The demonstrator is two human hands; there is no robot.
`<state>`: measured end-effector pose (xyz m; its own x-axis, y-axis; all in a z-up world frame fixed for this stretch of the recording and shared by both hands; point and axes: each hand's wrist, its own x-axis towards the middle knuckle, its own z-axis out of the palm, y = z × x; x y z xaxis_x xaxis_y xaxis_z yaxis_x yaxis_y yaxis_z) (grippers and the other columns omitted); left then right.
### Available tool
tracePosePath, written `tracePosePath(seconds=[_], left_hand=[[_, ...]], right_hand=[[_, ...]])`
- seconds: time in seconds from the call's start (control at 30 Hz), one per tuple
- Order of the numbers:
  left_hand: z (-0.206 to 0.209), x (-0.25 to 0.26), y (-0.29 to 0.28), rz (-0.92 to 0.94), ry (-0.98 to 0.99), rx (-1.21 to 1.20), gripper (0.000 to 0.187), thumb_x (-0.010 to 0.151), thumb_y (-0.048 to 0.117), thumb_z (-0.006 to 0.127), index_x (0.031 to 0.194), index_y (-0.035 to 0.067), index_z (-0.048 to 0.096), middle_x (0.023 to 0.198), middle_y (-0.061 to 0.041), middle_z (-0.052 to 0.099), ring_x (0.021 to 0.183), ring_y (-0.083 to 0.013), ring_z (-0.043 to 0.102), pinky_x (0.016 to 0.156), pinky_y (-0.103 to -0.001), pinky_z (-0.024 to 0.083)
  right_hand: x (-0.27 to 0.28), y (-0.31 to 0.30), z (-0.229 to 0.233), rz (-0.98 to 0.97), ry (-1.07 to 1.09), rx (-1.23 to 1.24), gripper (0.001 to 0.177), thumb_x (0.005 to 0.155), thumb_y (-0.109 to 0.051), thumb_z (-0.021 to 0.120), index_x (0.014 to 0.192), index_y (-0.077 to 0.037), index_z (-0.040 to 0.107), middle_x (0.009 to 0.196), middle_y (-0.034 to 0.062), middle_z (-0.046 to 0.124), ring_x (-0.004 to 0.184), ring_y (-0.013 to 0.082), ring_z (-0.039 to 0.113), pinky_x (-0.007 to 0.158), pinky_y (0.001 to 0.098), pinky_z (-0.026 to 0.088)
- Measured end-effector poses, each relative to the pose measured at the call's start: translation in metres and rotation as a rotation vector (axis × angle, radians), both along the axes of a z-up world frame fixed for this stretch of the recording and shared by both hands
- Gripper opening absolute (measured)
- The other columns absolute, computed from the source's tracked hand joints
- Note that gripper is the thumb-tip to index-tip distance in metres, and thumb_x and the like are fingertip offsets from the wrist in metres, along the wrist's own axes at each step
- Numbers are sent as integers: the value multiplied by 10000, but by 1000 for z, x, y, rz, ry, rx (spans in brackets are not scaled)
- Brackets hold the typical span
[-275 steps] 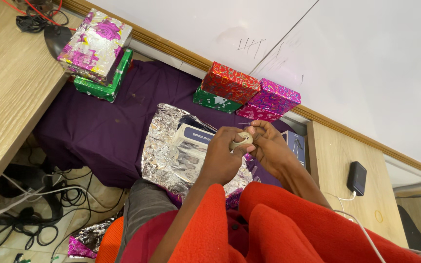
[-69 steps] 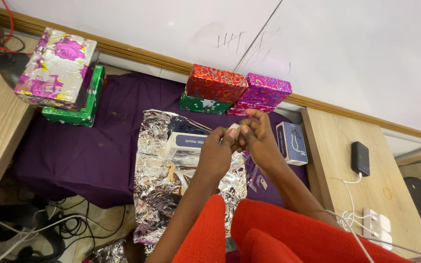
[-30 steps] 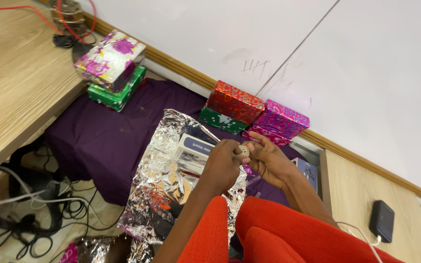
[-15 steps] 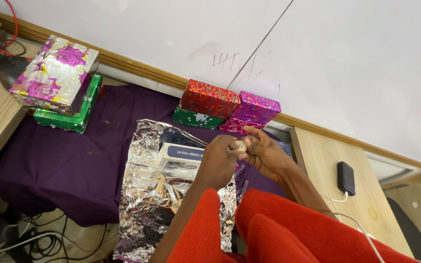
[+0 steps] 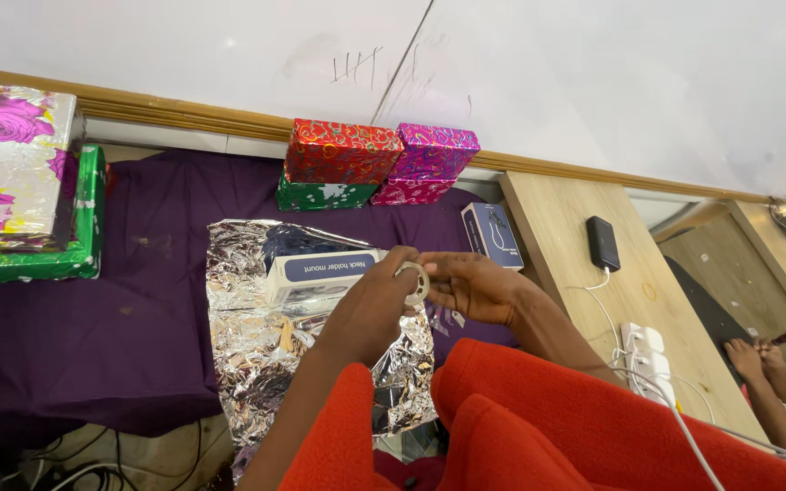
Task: The person wraps a small rectangular box using metallic silver and patterned pink wrapping paper. They fold the paper around the box, smooth the edges, and apply clear adhesive tape to secure the folds. The wrapped box is placed aside with other finished gifts.
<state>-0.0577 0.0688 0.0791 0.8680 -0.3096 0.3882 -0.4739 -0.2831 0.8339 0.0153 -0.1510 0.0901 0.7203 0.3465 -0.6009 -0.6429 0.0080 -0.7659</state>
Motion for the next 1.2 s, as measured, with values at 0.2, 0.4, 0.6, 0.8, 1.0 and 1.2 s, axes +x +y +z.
tracePosePath(seconds=[0.2,0.4,0.6,0.8,1.0,1.2], left_hand=[[19,-4,14,-24,50,121,403,750,-208,597,1105,-17,614,1302,-75,560,1138,-322,638,896,-374,566],[33,-7,18,-18,93,-62,397,761,-243,530,1082,-23,610,1349,-58,534,1149,-264,650,855,-301,576],[31,-3,16,37,-151,100,439,749,-189,609,1146,-1,605,1318,-94,576,1264,-325,585,1016,-390,515],[7,7,-7,143,-338,172,537,751,-147,629,1259,25,605,1432,-113,559,1367,-357,499,1141,-435,400],[-1,11,-36,200,-387,128,450,829,-128,615,1252,24,617,1424,-125,584,1366,-342,519,1151,-435,415],[12,5,-63,267,-327,133,455,751,-170,602,1169,3,643,1394,-146,608,1316,-350,556,1084,-424,467]], right_hand=[[-1,16,13,-28,-128,-184,517,939,-70,647,1421,-49,459,1035,77,707,859,145,706,796,278,609],[1,24,26,23,-225,-118,603,913,-74,653,1460,-95,401,1042,60,699,876,134,701,804,269,612],[9,17,35,42,-144,-10,537,941,-105,666,1428,-41,447,1117,73,698,923,143,711,835,279,614],[20,-4,32,191,-88,127,389,970,-95,629,1341,-3,557,1141,74,706,971,131,714,901,258,601],[34,-31,22,192,-102,192,303,966,-62,630,1268,-64,605,1107,19,692,961,102,695,882,265,602],[49,-50,21,226,-109,208,241,940,-39,641,1174,-93,624,1058,7,690,941,104,695,859,271,608]])
